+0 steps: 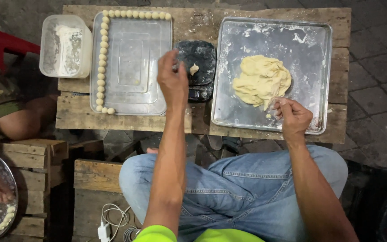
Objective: The person tears small pieces of dough from a larger mass on a metal tray, weighs them on a digital scale, and rolls them into balls between their palms. The finished dough balls are placed in a row on a separate tray. The person repeats this process continuously.
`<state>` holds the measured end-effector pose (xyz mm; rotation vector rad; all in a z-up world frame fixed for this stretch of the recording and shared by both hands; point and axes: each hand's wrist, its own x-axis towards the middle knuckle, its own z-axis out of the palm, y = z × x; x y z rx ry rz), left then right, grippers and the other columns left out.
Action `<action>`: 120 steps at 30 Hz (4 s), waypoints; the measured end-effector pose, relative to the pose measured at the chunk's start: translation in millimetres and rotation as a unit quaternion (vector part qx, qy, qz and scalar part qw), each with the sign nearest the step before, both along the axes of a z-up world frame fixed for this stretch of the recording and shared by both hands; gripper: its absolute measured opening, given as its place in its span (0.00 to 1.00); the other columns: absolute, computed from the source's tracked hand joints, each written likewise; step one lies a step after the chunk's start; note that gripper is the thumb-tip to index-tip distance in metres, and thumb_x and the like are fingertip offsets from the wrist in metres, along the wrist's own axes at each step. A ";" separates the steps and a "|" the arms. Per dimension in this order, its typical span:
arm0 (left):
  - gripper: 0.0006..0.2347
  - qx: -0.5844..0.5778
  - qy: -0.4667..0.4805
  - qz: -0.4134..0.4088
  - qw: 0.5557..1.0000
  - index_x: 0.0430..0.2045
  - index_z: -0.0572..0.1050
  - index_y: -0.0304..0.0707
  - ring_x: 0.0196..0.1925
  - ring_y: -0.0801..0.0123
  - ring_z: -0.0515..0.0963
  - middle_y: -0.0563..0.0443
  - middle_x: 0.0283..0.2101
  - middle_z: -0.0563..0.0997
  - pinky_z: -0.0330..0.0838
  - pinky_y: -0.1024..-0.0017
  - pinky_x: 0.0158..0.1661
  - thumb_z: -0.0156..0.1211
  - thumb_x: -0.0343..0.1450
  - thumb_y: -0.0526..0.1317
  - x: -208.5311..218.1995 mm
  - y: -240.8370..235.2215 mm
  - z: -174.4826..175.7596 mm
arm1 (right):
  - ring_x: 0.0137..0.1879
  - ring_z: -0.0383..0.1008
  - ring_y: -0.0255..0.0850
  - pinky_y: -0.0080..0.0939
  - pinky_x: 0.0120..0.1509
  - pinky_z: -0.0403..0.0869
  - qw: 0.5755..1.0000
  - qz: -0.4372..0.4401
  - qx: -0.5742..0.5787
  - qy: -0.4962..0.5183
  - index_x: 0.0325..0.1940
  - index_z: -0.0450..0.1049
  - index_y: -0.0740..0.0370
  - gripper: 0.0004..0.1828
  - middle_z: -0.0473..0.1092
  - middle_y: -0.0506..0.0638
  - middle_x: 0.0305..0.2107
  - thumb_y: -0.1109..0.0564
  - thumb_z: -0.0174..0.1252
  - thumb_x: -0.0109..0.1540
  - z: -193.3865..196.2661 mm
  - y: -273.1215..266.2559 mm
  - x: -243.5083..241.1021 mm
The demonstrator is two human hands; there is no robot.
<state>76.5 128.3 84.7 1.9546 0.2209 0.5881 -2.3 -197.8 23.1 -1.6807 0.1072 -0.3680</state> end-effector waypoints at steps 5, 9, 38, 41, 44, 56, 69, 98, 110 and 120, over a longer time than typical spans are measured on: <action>0.14 -0.034 -0.013 0.096 0.995 0.50 0.77 0.45 0.46 0.63 0.84 0.53 0.50 0.77 0.80 0.71 0.40 0.65 0.71 0.32 0.9 16.4 -4.2 | 0.26 0.73 0.37 0.31 0.28 0.74 1.000 -0.006 -0.008 0.019 0.44 0.81 0.72 0.06 0.75 0.60 0.27 0.66 0.60 0.71 -1.5 -2.5 2.6; 0.14 -0.039 -0.013 0.105 0.994 0.49 0.79 0.47 0.44 0.63 0.85 0.54 0.49 0.78 0.79 0.72 0.38 0.65 0.70 0.33 5.0 14.7 -9.2 | 0.25 0.73 0.37 0.31 0.27 0.73 1.000 -0.009 -0.009 0.023 0.44 0.81 0.72 0.05 0.75 0.60 0.27 0.66 0.60 0.71 -2.7 -2.7 3.4; 0.11 0.003 0.008 -0.029 1.000 0.50 0.78 0.36 0.44 0.53 0.80 0.43 0.48 0.74 0.79 0.65 0.42 0.63 0.74 0.35 0.7 -9.0 -19.2 | 0.27 0.69 0.39 0.37 0.31 0.70 0.960 0.003 -0.264 -0.089 0.54 0.83 0.70 0.20 0.75 0.59 0.37 0.64 0.78 0.59 -10.4 -0.3 9.9; 0.11 -0.017 -0.003 -0.017 1.000 0.49 0.79 0.35 0.41 0.57 0.78 0.41 0.46 0.74 0.78 0.66 0.39 0.62 0.72 0.33 1.7 -18.6 -22.6 | 0.27 0.68 0.36 0.34 0.31 0.68 0.963 0.010 -0.258 -0.080 0.52 0.84 0.67 0.12 0.75 0.58 0.35 0.64 0.73 0.65 -15.7 -2.3 18.2; 0.11 -0.006 -0.017 -0.028 0.999 0.49 0.79 0.36 0.41 0.53 0.79 0.40 0.46 0.74 0.78 0.64 0.38 0.63 0.73 0.35 2.8 -19.0 -28.2 | 0.26 0.69 0.37 0.34 0.31 0.68 0.957 0.009 -0.277 -0.080 0.48 0.85 0.66 0.07 0.75 0.55 0.34 0.65 0.73 0.65 -12.5 -2.5 18.4; 0.11 -0.029 0.012 -0.320 0.947 0.42 0.84 0.52 0.45 0.54 0.84 0.51 0.41 0.83 0.80 0.62 0.47 0.72 0.66 0.40 -25.7 -115.8 -55.7 | 0.19 0.57 0.30 0.28 0.23 0.59 0.982 0.067 0.140 0.105 0.48 0.81 0.65 0.07 0.61 0.50 0.12 0.61 0.62 0.67 2.9 15.2 13.0; 0.06 0.033 -0.011 -0.328 0.944 0.36 0.84 0.50 0.43 0.54 0.82 0.52 0.40 0.82 0.78 0.62 0.46 0.68 0.69 0.44 -26.6 -117.0 -69.3 | 0.18 0.58 0.30 0.28 0.21 0.57 0.977 0.132 0.127 0.109 0.46 0.81 0.66 0.06 0.64 0.53 0.16 0.62 0.61 0.68 7.4 19.0 10.0; 0.12 0.231 0.039 -0.036 0.971 0.47 0.81 0.32 0.43 0.39 0.79 0.38 0.39 0.76 0.78 0.53 0.43 0.65 0.69 0.31 -2.7 -1.3 -36.9 | 0.21 0.67 0.33 0.34 0.26 0.67 0.990 0.117 0.066 0.040 0.48 0.80 0.75 0.07 0.72 0.59 0.24 0.67 0.60 0.67 -6.0 4.2 13.6; 0.09 -0.052 0.058 0.111 0.991 0.41 0.85 0.46 0.34 0.67 0.82 0.49 0.35 0.85 0.77 0.70 0.38 0.68 0.68 0.38 11.4 23.1 -36.8 | 0.19 0.62 0.33 0.34 0.24 0.63 0.993 0.082 0.065 0.047 0.46 0.80 0.73 0.07 0.69 0.55 0.21 0.67 0.59 0.67 -7.0 0.9 14.3; 0.08 -0.166 -0.008 0.217 0.962 0.22 0.79 0.48 0.21 0.78 0.73 0.56 0.16 0.75 0.72 0.79 0.29 0.73 0.68 0.45 -51.4 27.5 34.8 | 0.20 0.62 0.32 0.32 0.26 0.63 0.996 0.040 0.069 0.043 0.46 0.81 0.70 0.06 0.69 0.53 0.21 0.64 0.60 0.69 1.9 5.7 10.3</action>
